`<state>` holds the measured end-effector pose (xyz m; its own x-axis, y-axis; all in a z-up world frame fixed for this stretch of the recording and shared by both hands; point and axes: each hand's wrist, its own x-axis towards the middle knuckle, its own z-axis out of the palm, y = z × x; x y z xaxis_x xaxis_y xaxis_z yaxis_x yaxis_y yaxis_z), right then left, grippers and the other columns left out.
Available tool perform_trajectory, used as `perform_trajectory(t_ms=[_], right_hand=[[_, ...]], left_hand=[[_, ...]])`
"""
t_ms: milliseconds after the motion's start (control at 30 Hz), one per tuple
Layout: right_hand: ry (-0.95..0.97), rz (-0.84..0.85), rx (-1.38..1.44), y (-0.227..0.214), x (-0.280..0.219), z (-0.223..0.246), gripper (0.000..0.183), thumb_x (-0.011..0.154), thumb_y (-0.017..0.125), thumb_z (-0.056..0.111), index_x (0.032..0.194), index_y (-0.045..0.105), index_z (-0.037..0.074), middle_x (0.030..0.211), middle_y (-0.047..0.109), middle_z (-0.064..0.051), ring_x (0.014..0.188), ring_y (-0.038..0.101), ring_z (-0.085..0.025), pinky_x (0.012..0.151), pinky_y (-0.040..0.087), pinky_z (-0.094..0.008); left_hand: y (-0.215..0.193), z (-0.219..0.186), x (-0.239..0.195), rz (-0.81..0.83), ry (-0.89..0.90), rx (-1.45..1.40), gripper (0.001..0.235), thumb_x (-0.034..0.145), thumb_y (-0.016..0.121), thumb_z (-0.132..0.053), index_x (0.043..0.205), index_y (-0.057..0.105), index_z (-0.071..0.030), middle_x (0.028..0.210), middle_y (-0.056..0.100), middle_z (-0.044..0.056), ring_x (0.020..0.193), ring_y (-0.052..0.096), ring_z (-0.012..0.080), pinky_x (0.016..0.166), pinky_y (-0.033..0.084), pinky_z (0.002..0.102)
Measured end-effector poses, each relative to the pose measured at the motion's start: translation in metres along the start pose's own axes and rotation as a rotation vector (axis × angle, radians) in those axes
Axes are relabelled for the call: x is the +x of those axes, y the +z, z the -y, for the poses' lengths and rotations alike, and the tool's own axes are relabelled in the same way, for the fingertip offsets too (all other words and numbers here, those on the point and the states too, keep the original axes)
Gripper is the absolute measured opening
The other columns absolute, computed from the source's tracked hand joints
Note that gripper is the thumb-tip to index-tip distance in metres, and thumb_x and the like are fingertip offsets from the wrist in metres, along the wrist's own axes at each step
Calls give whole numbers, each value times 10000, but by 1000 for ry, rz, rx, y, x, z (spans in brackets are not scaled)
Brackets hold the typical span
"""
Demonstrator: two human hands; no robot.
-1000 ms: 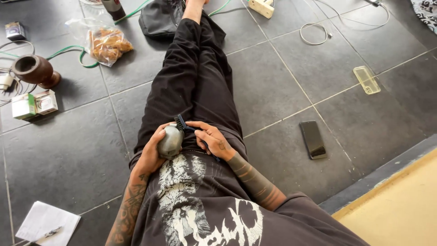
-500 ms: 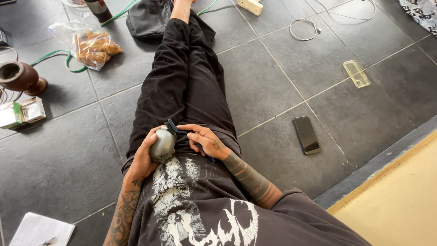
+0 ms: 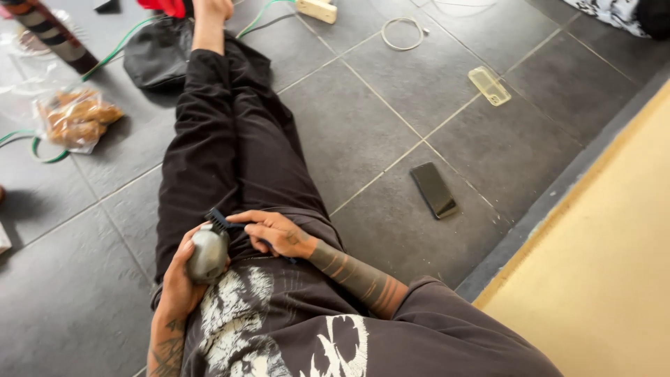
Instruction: The person sits on the floor and uses a small brush to scrub a grey, rounded object held in their lap. They rotate the object to clean different sides while surrounded by various items on the floor.
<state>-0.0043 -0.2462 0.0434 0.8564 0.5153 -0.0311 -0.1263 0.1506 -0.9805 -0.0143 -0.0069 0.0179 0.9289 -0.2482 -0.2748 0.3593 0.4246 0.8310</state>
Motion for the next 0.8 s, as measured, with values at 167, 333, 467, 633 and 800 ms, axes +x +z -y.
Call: perform_trajectory(t_ms=[167, 333, 467, 633, 800], right_hand=[[-31, 54, -2, -3, -4, 4, 426, 1081, 408, 247, 1476, 528, 143, 592, 465, 17, 513, 404, -64, 462, 382, -195], [-25, 56, 19, 1, -5, 8, 424, 1069, 426, 220, 1464, 537, 114, 585, 409, 40, 544, 392, -61, 504, 360, -208], [-61, 59, 3, -1, -4, 2, 410, 1077, 431, 200, 1461, 544, 109, 617, 429, 40, 561, 404, -64, 559, 368, -215], [-72, 77, 16, -2, -1, -2, 404, 1075, 440, 219, 1453, 551, 131, 598, 446, 44, 539, 424, -68, 543, 378, -206], [-86, 55, 61, -3, 0, -10, 389, 1064, 461, 193, 1431, 581, 136, 617, 425, 46, 554, 409, -66, 552, 355, -201]], left_hand=[[-10, 4, 5, -24, -34, 34, 597, 924, 561, -418, 1415, 469, -89, 1057, 631, 264, 739, 654, 383, 644, 550, 419], [-8, 2, 3, -31, -26, 64, 613, 932, 545, -432, 1422, 453, -74, 1017, 636, 274, 734, 662, 368, 632, 561, 406], [-9, 3, 3, -6, -10, 43, 625, 926, 577, -440, 1418, 459, -73, 995, 643, 266, 723, 671, 361, 620, 564, 398], [-9, 3, 3, -4, -11, 48, 636, 928, 582, -451, 1420, 455, -69, 976, 641, 271, 724, 672, 361, 624, 565, 397], [-13, 7, 4, 18, 3, 2, 601, 940, 598, -430, 1405, 457, -77, 974, 652, 267, 711, 678, 362, 615, 567, 397]])
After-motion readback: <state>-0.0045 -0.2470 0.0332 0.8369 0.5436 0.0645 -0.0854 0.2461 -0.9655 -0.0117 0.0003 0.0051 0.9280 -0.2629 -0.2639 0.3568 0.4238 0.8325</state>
